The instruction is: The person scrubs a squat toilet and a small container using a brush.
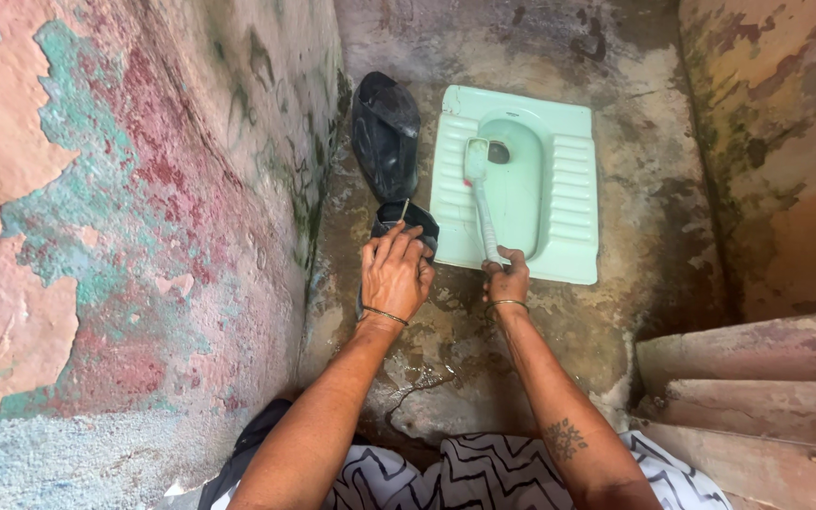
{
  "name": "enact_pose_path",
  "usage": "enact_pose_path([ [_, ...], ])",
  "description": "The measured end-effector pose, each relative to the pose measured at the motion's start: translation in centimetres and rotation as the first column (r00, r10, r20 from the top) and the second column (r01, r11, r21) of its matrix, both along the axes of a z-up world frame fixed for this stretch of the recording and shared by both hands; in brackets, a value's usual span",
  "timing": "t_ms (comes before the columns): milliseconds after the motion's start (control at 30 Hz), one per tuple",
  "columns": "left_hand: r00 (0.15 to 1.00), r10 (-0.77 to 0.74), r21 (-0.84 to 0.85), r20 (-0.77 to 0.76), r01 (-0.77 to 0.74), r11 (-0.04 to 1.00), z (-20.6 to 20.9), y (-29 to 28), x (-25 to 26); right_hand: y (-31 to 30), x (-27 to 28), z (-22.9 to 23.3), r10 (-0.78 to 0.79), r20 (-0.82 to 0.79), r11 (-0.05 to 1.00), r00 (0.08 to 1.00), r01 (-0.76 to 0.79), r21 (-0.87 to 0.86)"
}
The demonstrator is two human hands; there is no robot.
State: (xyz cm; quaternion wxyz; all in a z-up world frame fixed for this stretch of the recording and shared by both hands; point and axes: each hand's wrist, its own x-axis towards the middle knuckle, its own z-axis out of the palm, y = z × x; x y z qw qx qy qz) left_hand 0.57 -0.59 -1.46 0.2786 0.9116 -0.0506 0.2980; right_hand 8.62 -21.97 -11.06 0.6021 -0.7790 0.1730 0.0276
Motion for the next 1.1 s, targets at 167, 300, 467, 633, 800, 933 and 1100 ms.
enact_pose_path([
  [167,1.0,0.009,0.01,0.002,-0.009,1.0,-0.4,-0.1,0.1,0.8,-1.7,0.3,0.071,-0.025,0.997,0.997,-0.07,0.028],
  [300,1.0,0.014,0.026,0.004,-0.014,1.0,-0.7,-0.1,0.2,0.5,-2.7,1.1,0.075,-0.059,0.996,0.995,-0.072,0.051],
  [467,1.0,0.009,0.027,-0.001,-0.009,1.0,-1.0,-0.1,0.3,-0.7,-2.9,1.0,0.025,-0.019,0.999,0.999,-0.025,0.03],
  [633,1.0,0.016,0.039,-0.001,-0.015,0.999,-0.8,-0.1,0.2,-0.5,-3.9,0.6,0.117,-0.042,0.99,0.992,-0.113,0.089],
  [800,1.0,0.008,0.03,0.008,-0.008,1.0,-0.8,0.0,0.2,-2.2,-5.3,1.7,0.112,-0.073,0.993,0.991,-0.109,0.043],
  [933,1.0,0.012,0.02,0.017,-0.012,1.0,-0.8,-0.1,0.2,-3.2,-6.8,2.9,0.125,-0.083,0.989,0.989,-0.131,-0.073],
  [1100,1.0,0.01,0.013,0.029,-0.01,1.0,-0.5,-0.1,0.0,-2.5,-10.1,4.6,0.271,-0.179,0.959,0.946,-0.28,-0.03],
])
